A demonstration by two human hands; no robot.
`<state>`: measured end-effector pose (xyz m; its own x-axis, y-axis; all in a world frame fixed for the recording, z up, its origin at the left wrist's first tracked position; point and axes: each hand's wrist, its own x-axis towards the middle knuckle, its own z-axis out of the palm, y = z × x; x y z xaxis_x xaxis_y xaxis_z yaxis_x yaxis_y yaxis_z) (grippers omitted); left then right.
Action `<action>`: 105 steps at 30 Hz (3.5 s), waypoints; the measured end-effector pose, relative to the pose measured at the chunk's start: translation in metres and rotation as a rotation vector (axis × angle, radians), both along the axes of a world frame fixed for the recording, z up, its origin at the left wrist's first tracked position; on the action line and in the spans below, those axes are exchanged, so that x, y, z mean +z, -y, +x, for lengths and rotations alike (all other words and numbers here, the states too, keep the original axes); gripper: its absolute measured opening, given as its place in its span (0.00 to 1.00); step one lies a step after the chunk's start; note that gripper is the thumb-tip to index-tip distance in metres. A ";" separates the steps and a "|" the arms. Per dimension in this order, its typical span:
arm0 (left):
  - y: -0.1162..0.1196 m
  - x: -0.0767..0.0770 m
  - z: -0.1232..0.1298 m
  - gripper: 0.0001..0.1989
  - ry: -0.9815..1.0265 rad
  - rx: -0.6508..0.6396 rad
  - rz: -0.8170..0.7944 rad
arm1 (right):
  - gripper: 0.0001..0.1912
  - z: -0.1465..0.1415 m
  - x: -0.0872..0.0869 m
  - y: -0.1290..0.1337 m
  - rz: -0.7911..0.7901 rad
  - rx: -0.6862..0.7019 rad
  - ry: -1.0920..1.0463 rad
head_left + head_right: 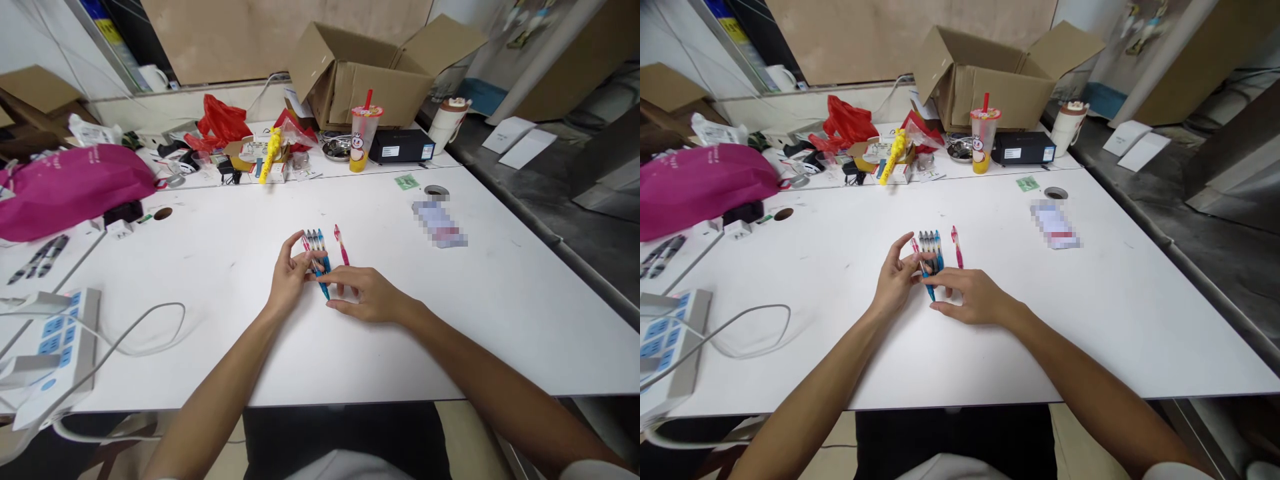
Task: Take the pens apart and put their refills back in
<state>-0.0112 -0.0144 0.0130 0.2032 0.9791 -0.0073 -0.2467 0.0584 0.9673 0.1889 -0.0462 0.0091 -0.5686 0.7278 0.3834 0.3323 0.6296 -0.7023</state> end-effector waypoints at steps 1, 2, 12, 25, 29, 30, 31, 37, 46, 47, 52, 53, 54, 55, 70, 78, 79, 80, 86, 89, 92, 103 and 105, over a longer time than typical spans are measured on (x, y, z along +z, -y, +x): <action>0.000 0.000 0.000 0.31 0.006 -0.002 0.000 | 0.22 0.000 0.000 0.000 0.006 -0.012 0.010; 0.000 0.000 -0.001 0.29 0.013 0.002 0.002 | 0.22 0.001 0.000 0.000 0.004 -0.027 0.018; -0.001 0.002 -0.001 0.34 -0.009 0.042 0.013 | 0.18 0.007 -0.002 -0.003 0.017 -0.098 -0.005; -0.002 -0.003 -0.002 0.21 -0.181 0.124 0.042 | 0.17 0.011 -0.014 -0.016 0.323 -0.191 0.172; -0.003 -0.004 -0.003 0.17 -0.223 0.115 0.045 | 0.17 0.018 -0.018 -0.025 0.358 -0.233 0.271; -0.003 -0.004 -0.003 0.16 -0.229 0.111 0.047 | 0.17 0.019 -0.018 -0.027 0.357 -0.227 0.290; -0.003 -0.003 -0.002 0.14 -0.236 0.106 0.050 | 0.16 0.020 -0.018 -0.028 0.357 -0.218 0.307; 0.000 0.002 -0.001 0.10 -0.260 0.071 0.047 | 0.15 0.022 -0.018 -0.033 0.350 -0.229 0.388; 0.000 0.004 -0.001 0.06 -0.237 0.050 0.009 | 0.14 0.024 -0.018 -0.032 0.342 -0.251 0.404; 0.000 0.005 -0.001 0.06 -0.228 0.048 0.008 | 0.16 0.023 -0.017 -0.032 0.340 -0.254 0.401; 0.000 0.003 0.000 0.06 -0.204 0.035 0.003 | 0.20 0.013 -0.018 -0.027 0.345 -0.235 0.357; -0.001 0.002 0.000 0.06 -0.207 0.032 0.002 | 0.21 0.010 -0.019 -0.027 0.347 -0.230 0.357; -0.001 0.001 -0.001 0.06 -0.211 0.029 0.002 | 0.22 0.007 -0.020 -0.027 0.346 -0.224 0.363; -0.002 0.000 -0.001 0.07 -0.216 0.028 0.002 | 0.23 0.004 -0.021 -0.027 0.343 -0.222 0.371; -0.002 0.000 0.000 0.07 -0.218 0.055 0.005 | 0.12 0.003 -0.017 -0.031 0.364 -0.309 0.199; -0.002 0.002 -0.002 0.09 -0.143 0.059 -0.029 | 0.15 0.003 -0.011 -0.025 0.185 -0.387 -0.056; -0.002 0.002 -0.002 0.11 -0.114 0.061 -0.051 | 0.14 0.002 -0.009 -0.023 0.188 -0.395 -0.097; -0.003 0.002 -0.002 0.14 -0.081 0.063 -0.076 | 0.14 0.002 -0.007 -0.021 0.191 -0.396 -0.130; -0.006 0.007 -0.001 0.20 0.132 0.080 -0.221 | 0.12 -0.001 0.000 -0.012 0.156 -0.279 -0.225; -0.005 0.011 -0.002 0.17 0.180 0.058 -0.249 | 0.11 -0.001 -0.001 -0.010 0.145 -0.235 -0.253; -0.004 0.013 -0.003 0.14 0.198 0.047 -0.242 | 0.10 0.000 -0.004 -0.010 0.052 -0.238 -0.280; -0.002 0.005 0.002 0.11 0.212 0.002 -0.218 | 0.23 0.003 -0.003 -0.013 -0.451 -0.238 -0.156; -0.001 0.004 0.004 0.11 0.196 0.033 -0.224 | 0.19 0.004 -0.001 -0.012 -0.309 -0.297 -0.099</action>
<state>-0.0073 -0.0134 0.0174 0.1897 0.9638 -0.1874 -0.4326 0.2534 0.8652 0.1933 -0.0342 0.0079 -0.2888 0.9433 0.1638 0.3888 0.2719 -0.8803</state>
